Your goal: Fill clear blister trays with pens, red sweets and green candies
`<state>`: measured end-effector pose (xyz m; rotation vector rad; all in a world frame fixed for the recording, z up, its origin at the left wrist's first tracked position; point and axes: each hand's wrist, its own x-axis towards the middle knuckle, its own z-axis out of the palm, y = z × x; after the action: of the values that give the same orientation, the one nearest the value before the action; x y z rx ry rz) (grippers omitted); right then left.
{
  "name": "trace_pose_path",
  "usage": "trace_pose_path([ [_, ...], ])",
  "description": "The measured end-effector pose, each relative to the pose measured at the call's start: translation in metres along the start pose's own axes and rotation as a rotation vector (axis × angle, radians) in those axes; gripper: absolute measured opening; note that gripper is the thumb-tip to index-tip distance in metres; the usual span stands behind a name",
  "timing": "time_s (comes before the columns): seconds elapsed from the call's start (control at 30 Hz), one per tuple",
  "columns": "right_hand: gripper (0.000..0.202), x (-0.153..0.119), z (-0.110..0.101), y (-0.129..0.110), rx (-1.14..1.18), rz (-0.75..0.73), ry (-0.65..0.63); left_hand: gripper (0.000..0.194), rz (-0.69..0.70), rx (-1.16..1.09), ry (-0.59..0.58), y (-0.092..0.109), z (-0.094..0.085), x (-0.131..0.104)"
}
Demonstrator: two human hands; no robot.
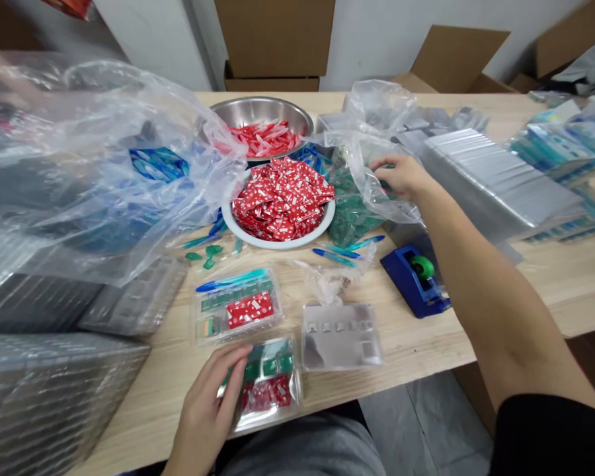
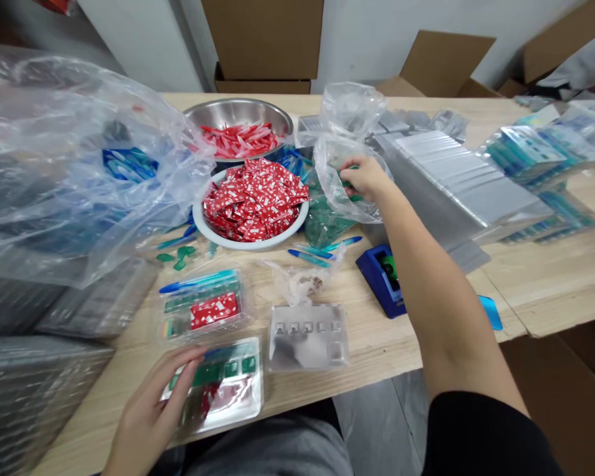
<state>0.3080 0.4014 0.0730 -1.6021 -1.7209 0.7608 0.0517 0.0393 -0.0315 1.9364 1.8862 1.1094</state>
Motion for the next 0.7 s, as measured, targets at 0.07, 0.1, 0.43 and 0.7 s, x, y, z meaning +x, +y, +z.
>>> trace_pose_path([
  [0.07,0.034,-0.008,-0.01,-0.008,0.165,0.107,-0.017,0.017,0.017,-0.005,0.0,0.005,0.001,0.003],
  [0.1,0.04,-0.015,-0.016,-0.012,0.252,0.144,-0.015,0.017,0.024,-0.016,-0.005,0.008,0.002,0.004],
  [0.43,0.026,-0.211,0.039,0.004,0.966,0.47,-0.562,0.026,-0.133,-0.389,-0.151,0.057,0.024,0.037],
  [0.7,0.023,-0.268,0.072,0.015,1.337,0.741,-0.698,0.031,-0.188,-0.47,-0.223,0.066,0.037,0.041],
])
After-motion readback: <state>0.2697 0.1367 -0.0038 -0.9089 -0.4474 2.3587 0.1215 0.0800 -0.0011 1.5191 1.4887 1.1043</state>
